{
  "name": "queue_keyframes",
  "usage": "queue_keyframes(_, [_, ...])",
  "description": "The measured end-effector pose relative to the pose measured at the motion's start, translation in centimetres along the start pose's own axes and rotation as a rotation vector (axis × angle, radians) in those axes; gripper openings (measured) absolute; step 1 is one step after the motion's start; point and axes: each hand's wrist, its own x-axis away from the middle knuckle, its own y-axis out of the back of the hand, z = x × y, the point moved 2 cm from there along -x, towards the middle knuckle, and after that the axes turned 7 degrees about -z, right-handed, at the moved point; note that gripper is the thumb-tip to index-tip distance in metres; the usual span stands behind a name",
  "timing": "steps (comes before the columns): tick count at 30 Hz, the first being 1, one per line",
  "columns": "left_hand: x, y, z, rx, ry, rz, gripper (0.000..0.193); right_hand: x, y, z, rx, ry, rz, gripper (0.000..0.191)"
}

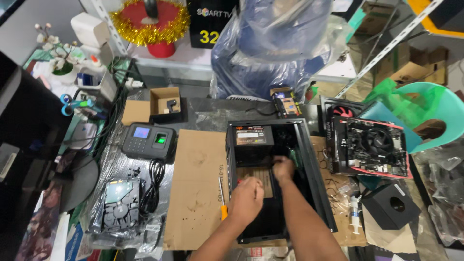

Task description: The person works inside an open computer case, routing cables and securing components with a screwdriver. They reach into a plastic storage bin to retrieve small parts, then continue tightening screws and adjusting internal wiring within the case.

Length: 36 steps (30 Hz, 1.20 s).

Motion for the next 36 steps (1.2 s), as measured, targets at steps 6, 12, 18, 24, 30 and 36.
queue_keyframes(6, [0.4, -0.2, -0.3, -0.086, 0.012, 0.105, 0.007, -0.6, 0.3, -2.1, 0.002, 0.235, 0.037, 0.018])
queue_keyframes(12, [0.6, 0.2, -0.6, -0.011, 0.074, 0.058, 0.008, 0.1, 0.7, -3.1, 0.129, 0.455, 0.071, 0.027])
queue_keyframes(18, [0.5, 0.6, -0.7, 0.061, 0.061, 0.011, 0.006, 1.2, -0.1, -1.1, 0.397, 0.277, 0.208, 0.030])
queue_keyframes(24, [0.5, 0.9, -1.1, 0.081, 0.109, -0.009, 0.006, 0.0, 0.0, -1.9, 0.440, 0.386, 0.151, 0.036])
queue_keyframes(30, [0.6, 1.1, -1.1, 0.087, 0.140, -0.019, 0.007, -0.6, -0.6, -3.1, 0.422, 0.391, 0.148, 0.034])
queue_keyframes(36, [0.7, 1.0, -0.7, 0.077, 0.139, -0.038, 0.007, 0.0, -0.7, -1.7, 0.420, 0.310, 0.226, 0.027])
